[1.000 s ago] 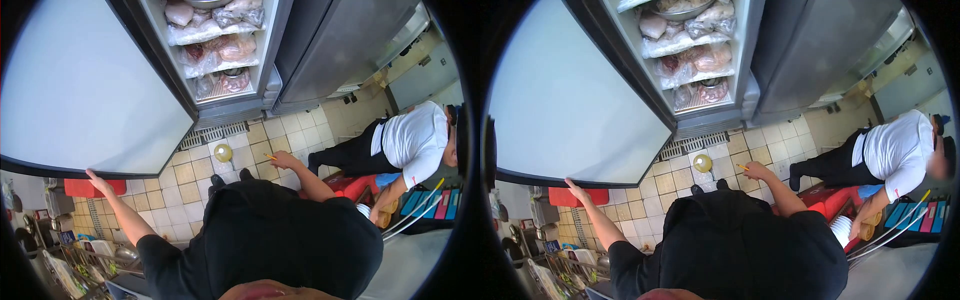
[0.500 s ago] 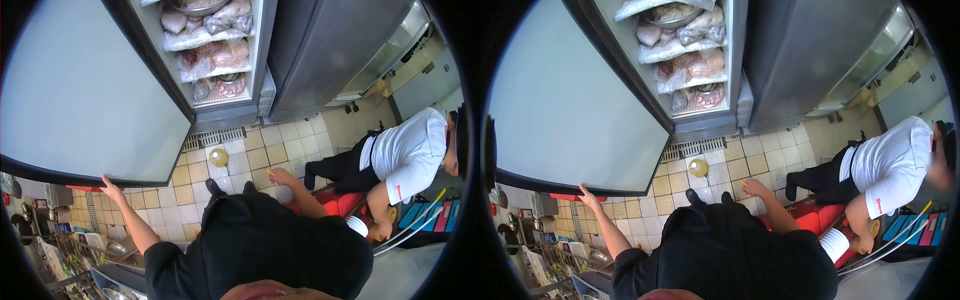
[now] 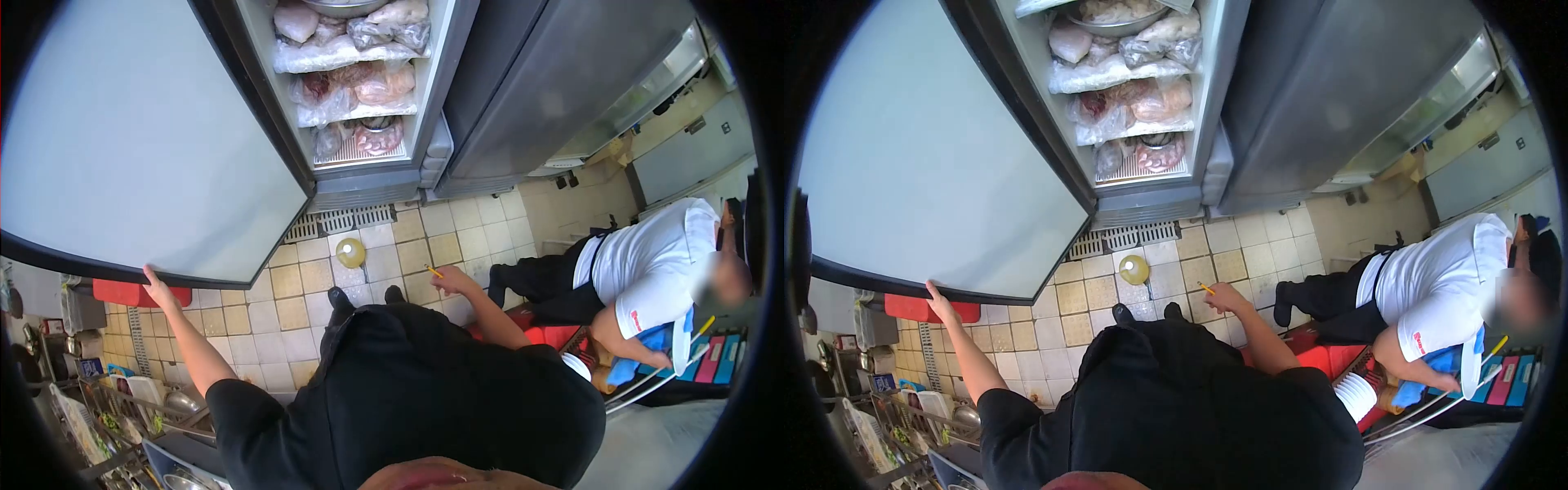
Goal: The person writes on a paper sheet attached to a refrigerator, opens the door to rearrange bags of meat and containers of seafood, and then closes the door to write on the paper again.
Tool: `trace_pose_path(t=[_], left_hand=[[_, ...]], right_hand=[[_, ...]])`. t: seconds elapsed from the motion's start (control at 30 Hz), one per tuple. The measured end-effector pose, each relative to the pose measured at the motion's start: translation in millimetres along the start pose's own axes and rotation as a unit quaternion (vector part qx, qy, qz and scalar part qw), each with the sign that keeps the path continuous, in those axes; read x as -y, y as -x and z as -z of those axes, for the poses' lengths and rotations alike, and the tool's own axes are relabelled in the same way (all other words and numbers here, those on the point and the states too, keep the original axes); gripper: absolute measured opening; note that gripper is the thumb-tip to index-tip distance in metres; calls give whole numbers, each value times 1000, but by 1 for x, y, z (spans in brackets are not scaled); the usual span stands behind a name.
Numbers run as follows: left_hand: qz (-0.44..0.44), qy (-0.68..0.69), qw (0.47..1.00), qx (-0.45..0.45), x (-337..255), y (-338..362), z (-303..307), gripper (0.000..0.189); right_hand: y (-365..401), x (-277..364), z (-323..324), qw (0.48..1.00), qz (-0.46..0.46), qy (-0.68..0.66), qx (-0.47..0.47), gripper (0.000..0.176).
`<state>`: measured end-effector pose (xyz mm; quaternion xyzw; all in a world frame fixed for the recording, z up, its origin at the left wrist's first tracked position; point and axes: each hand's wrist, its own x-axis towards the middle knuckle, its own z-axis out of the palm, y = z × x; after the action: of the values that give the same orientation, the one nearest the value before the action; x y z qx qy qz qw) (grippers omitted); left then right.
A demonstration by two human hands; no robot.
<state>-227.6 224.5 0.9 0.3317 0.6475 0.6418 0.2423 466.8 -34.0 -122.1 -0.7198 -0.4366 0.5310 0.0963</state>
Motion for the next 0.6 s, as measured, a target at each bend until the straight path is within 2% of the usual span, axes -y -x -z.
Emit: trace_pose_path(t=[0.23, 0.33, 0.6], left_hand=[[13, 30, 999, -7, 8, -41, -13, 71], [4, 33, 999, -9, 25, -70, -14, 71], [10, 56, 998, -2, 44, -112, -21, 70]], right_hand=[[-19, 37, -2, 998, -3, 55, 1, 26], [-24, 67, 1, 997, -51, 57, -1, 25], [-57, 146, 17, 996, 27, -24, -79, 20]])
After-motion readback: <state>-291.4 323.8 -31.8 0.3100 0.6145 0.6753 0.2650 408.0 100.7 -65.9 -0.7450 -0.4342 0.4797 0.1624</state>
